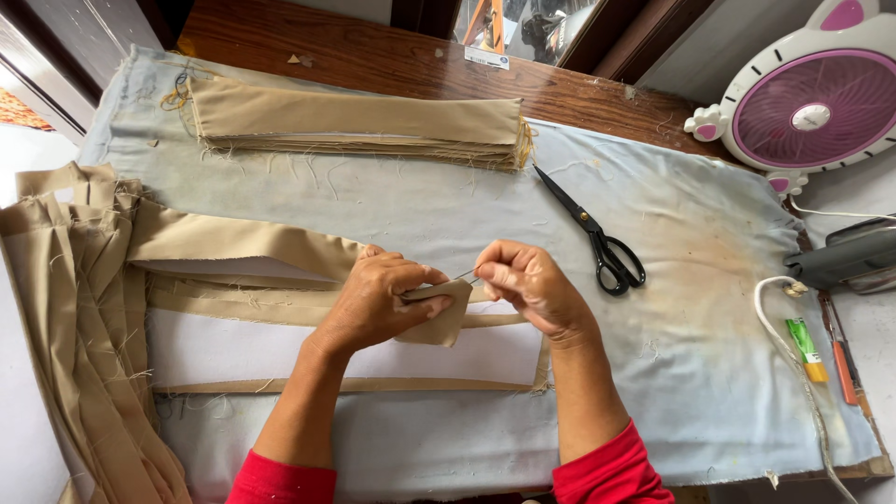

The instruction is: The person folds a piece of beige fabric, then uses scissors to cut along a white paper pattern placed on the fabric. The person repeats this process with additional fabric pieces, cutting them to match the pattern shape.

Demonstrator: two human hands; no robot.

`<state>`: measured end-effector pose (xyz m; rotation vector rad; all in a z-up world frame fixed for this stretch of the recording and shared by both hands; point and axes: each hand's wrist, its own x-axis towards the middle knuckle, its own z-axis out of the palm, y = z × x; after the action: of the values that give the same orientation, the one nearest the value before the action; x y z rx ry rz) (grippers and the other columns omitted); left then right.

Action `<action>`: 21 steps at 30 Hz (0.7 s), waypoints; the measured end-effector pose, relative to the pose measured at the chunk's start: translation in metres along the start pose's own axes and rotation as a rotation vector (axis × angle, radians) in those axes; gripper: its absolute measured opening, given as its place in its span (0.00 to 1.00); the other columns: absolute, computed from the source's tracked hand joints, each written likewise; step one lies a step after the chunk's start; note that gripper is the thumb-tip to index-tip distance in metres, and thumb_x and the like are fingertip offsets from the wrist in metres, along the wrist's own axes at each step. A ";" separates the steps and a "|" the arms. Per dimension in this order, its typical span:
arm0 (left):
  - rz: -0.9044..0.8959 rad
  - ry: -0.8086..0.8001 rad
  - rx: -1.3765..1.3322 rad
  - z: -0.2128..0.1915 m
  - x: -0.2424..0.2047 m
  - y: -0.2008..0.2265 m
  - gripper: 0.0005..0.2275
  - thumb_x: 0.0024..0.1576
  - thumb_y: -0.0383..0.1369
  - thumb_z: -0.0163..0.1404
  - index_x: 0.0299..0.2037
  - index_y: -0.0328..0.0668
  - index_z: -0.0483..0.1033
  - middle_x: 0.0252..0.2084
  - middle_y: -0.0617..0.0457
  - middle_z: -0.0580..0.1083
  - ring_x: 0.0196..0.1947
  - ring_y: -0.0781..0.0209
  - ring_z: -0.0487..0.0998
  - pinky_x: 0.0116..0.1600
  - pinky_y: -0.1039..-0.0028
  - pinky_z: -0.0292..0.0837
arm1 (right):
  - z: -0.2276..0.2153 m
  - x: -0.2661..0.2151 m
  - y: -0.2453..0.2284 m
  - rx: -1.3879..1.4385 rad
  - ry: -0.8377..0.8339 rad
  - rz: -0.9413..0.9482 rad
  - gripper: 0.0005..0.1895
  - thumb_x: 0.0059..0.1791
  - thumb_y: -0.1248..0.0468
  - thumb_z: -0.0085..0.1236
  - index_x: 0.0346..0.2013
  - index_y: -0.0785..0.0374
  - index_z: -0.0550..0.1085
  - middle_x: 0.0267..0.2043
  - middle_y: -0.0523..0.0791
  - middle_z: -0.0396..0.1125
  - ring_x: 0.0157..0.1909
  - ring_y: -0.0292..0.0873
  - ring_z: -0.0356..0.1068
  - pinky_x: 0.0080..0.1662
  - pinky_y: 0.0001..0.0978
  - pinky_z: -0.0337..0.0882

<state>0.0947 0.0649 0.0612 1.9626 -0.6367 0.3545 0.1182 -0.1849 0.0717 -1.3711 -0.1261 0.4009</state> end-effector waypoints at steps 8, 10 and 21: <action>-0.092 -0.142 0.003 -0.008 0.000 0.001 0.11 0.48 0.38 0.66 0.38 0.49 0.84 0.23 0.50 0.77 0.29 0.52 0.79 0.46 0.67 0.63 | 0.000 0.004 -0.006 0.398 -0.166 0.106 0.06 0.57 0.64 0.47 0.43 0.64 0.69 0.30 0.45 0.60 0.26 0.35 0.57 0.39 0.34 0.66; -0.098 -0.180 0.011 -0.008 0.000 -0.001 0.11 0.48 0.40 0.66 0.38 0.51 0.84 0.25 0.50 0.78 0.30 0.51 0.79 0.47 0.66 0.62 | -0.005 0.004 -0.010 0.483 -0.219 0.097 0.08 0.58 0.63 0.44 0.44 0.64 0.69 0.21 0.39 0.50 0.22 0.34 0.52 0.39 0.36 0.66; -0.083 -0.154 -0.001 0.002 -0.004 -0.013 0.09 0.48 0.38 0.65 0.37 0.52 0.84 0.22 0.55 0.77 0.28 0.59 0.76 0.48 0.70 0.62 | -0.003 -0.011 -0.029 0.169 -0.193 0.030 0.08 0.56 0.63 0.50 0.35 0.63 0.73 0.44 0.52 0.69 0.27 0.33 0.60 0.41 0.36 0.74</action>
<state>0.0991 0.0691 0.0492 2.0219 -0.6506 0.1519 0.1152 -0.1953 0.1004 -1.1676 -0.2254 0.5567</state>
